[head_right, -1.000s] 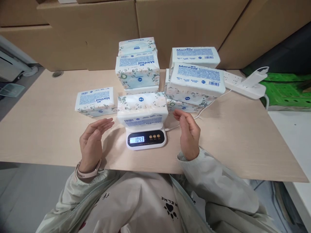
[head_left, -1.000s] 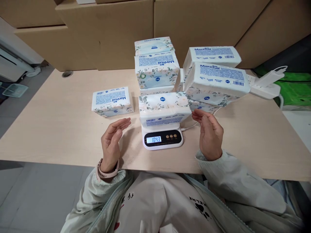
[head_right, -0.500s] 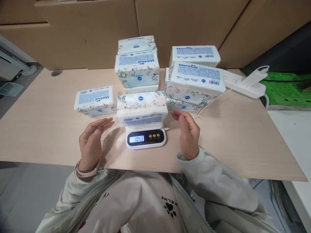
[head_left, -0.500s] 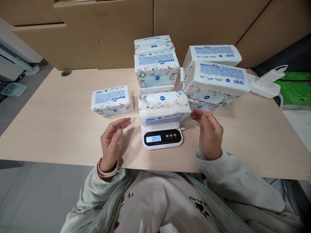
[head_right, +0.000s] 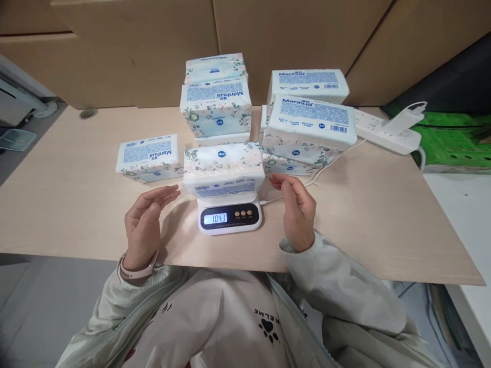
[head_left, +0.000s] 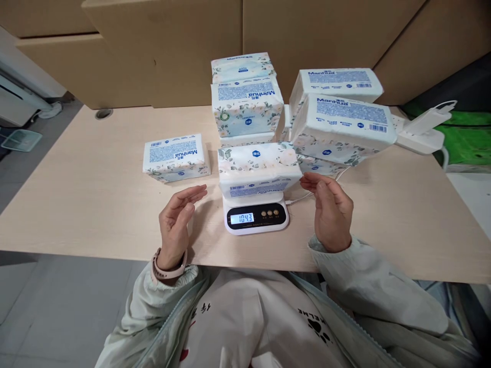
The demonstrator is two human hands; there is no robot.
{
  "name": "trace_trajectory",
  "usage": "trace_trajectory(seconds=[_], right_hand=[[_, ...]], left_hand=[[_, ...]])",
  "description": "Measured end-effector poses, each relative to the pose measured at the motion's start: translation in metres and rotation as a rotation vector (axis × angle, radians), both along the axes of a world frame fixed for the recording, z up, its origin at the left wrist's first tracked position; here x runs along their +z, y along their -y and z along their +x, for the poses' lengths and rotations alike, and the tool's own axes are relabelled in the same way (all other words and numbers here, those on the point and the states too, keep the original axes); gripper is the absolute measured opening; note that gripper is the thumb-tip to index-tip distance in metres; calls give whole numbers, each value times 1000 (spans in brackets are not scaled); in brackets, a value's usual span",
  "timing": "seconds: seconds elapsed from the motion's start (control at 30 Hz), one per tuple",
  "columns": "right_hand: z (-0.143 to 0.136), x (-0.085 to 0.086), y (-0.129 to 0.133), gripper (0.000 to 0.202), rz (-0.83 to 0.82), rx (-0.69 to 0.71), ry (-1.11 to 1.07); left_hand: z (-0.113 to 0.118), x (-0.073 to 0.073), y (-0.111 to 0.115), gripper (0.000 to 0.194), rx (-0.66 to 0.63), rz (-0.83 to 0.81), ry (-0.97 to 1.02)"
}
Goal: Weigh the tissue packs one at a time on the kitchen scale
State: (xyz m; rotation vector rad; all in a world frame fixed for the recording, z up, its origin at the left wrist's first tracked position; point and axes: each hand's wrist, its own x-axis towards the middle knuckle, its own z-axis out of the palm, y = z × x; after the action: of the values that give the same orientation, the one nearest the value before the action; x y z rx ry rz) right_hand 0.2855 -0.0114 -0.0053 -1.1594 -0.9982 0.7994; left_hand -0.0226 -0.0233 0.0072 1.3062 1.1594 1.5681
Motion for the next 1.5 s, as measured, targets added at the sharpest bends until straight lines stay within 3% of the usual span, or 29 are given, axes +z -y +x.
trace_trajectory(seconds=[0.23, 0.4, 0.5, 0.57, 0.7, 0.8, 0.87, 0.97, 1.07, 1.17, 1.3, 1.5], right_hand=[[0, 2, 1, 34, 11, 4, 40], [0, -2, 3, 54, 30, 255, 203], [-3, 1, 9, 62, 79, 377, 306], [-9, 12, 15, 64, 170, 407, 373], [-32, 52, 26, 73, 410, 500, 560], [-59, 72, 21, 73, 430, 618, 671], [-79, 71, 10, 70, 367, 720, 710], [-107, 57, -9, 67, 248, 857, 802], [-124, 40, -20, 67, 208, 828, 995], [-132, 33, -24, 61, 332, 712, 1217], [-143, 34, -37, 49, 465, 669, 1397], [-164, 33, -75, 56, 403, 618, 1475]], left_hand=[[0, 2, 3, 35, -58, -1, -64], [9, 4, -3, 72, -337, -126, -105], [17, 6, 1, 75, -407, -105, -122], [21, 11, 12, 70, -324, -7, -148], [11, 24, 44, 58, 29, 215, -176], [-13, 29, 60, 58, 280, 193, -292], [-34, 26, 63, 65, 372, 97, -415], [-63, 14, 60, 83, 350, -75, -586], [-82, 6, 50, 97, 207, -138, -704], [-93, 6, 31, 102, 144, -41, -762], [-107, 17, -10, 101, 70, 35, -802], [-121, 27, -82, 115, -192, -67, -926]])
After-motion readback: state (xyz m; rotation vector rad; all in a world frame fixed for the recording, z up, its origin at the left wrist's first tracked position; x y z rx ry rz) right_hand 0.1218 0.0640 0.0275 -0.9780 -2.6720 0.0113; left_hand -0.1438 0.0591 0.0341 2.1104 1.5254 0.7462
